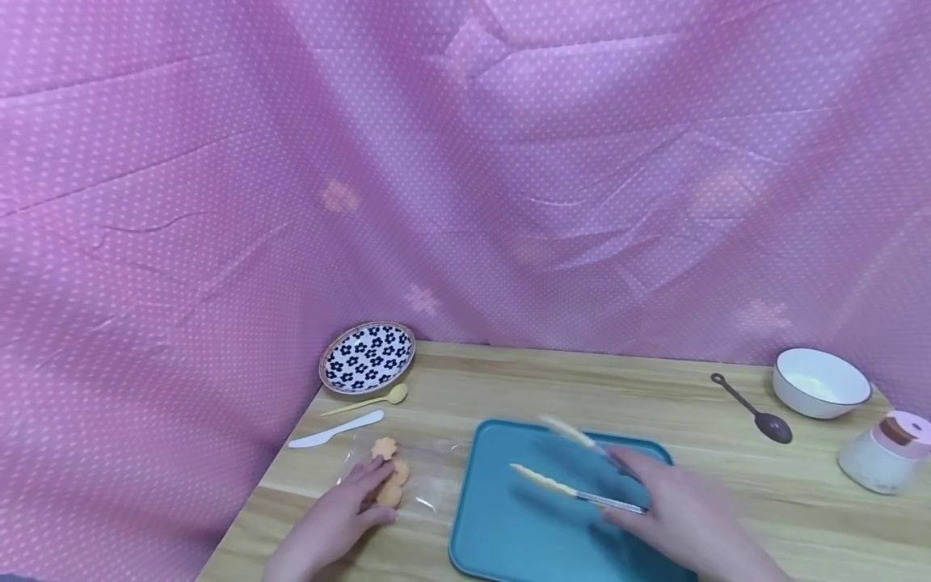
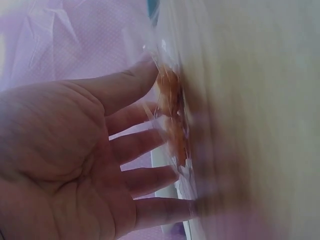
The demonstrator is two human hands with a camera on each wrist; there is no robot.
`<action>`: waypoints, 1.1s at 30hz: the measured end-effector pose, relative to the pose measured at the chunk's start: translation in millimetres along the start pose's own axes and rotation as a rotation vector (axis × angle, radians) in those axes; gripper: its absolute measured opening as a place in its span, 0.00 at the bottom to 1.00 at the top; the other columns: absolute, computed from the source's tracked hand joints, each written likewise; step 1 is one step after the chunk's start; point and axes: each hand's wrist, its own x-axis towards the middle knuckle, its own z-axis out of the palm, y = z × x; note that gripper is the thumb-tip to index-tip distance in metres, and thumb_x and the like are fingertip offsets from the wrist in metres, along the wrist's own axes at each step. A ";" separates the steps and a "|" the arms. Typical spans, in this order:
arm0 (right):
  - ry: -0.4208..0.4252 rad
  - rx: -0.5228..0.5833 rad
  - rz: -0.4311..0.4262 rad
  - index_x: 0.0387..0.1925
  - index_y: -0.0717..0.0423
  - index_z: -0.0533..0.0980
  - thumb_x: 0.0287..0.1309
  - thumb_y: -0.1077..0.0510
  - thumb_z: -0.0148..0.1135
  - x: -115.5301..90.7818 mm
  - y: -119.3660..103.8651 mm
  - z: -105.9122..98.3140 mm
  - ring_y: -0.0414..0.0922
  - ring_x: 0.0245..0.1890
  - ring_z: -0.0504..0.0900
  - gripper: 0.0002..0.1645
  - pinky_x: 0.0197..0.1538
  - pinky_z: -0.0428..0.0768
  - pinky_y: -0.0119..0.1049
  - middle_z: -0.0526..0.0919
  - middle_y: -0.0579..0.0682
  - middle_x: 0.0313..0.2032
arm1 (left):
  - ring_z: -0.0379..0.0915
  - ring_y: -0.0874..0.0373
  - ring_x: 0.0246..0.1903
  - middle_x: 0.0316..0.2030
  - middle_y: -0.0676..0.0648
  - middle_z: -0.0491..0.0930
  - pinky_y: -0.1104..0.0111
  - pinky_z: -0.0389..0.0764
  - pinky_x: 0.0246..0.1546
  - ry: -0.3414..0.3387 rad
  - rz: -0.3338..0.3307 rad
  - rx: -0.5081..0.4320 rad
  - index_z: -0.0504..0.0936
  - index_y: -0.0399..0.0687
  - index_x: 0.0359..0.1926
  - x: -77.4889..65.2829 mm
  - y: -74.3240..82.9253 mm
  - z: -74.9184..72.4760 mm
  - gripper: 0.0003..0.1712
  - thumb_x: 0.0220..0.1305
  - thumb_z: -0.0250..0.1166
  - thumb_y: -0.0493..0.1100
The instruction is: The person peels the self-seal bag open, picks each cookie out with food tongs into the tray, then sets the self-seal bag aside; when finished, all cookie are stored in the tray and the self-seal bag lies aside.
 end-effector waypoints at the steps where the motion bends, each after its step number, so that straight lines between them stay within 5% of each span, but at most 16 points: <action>1: -0.001 -0.030 -0.042 0.65 0.26 0.73 0.46 0.18 0.63 6.6 -8.9 1.4 0.35 0.38 0.85 0.45 0.32 0.81 0.37 0.88 0.35 0.50 | 0.57 0.31 0.75 0.75 0.40 0.66 0.36 0.64 0.73 -0.002 -0.003 -0.004 0.72 0.51 0.71 -0.9 -0.8 -0.1 0.41 0.61 0.69 0.59; 8: 0.005 -0.066 -0.332 0.61 0.27 0.77 0.56 0.30 0.67 43.1 -61.3 19.4 0.34 0.45 0.88 0.31 0.39 0.87 0.37 0.88 0.31 0.49 | 0.53 0.33 0.77 0.77 0.44 0.63 0.36 0.59 0.75 -0.016 -0.042 -0.051 0.71 0.57 0.72 -6.2 -12.8 -6.4 0.37 0.64 0.66 0.58; 13: -0.083 -0.027 -0.365 0.59 0.26 0.79 0.59 0.34 0.67 62.5 -94.0 22.2 0.34 0.43 0.88 0.26 0.34 0.83 0.33 0.88 0.31 0.48 | 0.56 0.35 0.76 0.76 0.45 0.65 0.38 0.59 0.76 -0.006 -0.044 -0.060 0.71 0.61 0.72 -7.9 -19.0 -13.2 0.33 0.67 0.65 0.55; 18: -0.086 -0.048 -0.402 0.57 0.25 0.80 0.57 0.36 0.69 74.6 -111.2 26.7 0.31 0.32 0.82 0.25 0.27 0.76 0.31 0.90 0.34 0.41 | 0.60 0.35 0.75 0.74 0.44 0.68 0.41 0.62 0.76 0.016 -0.028 -0.042 0.71 0.62 0.72 -9.2 -19.8 -14.0 0.32 0.68 0.66 0.50; 28: -0.095 -0.052 -0.431 0.58 0.28 0.80 0.57 0.36 0.69 86.0 -114.0 39.9 0.30 0.23 0.72 0.26 0.20 0.67 0.27 0.89 0.37 0.37 | 0.59 0.38 0.76 0.76 0.46 0.64 0.41 0.62 0.76 0.005 -0.033 -0.042 0.70 0.60 0.73 -6.8 -20.1 -10.8 0.34 0.67 0.67 0.49; 33: -0.116 -0.050 -0.441 0.60 0.28 0.79 0.56 0.34 0.69 89.5 -112.9 43.0 0.29 0.26 0.75 0.29 0.24 0.72 0.28 0.89 0.36 0.41 | 0.57 0.36 0.76 0.76 0.47 0.64 0.40 0.62 0.76 -0.001 -0.036 -0.014 0.68 0.59 0.74 -6.6 -19.8 -7.0 0.38 0.65 0.68 0.52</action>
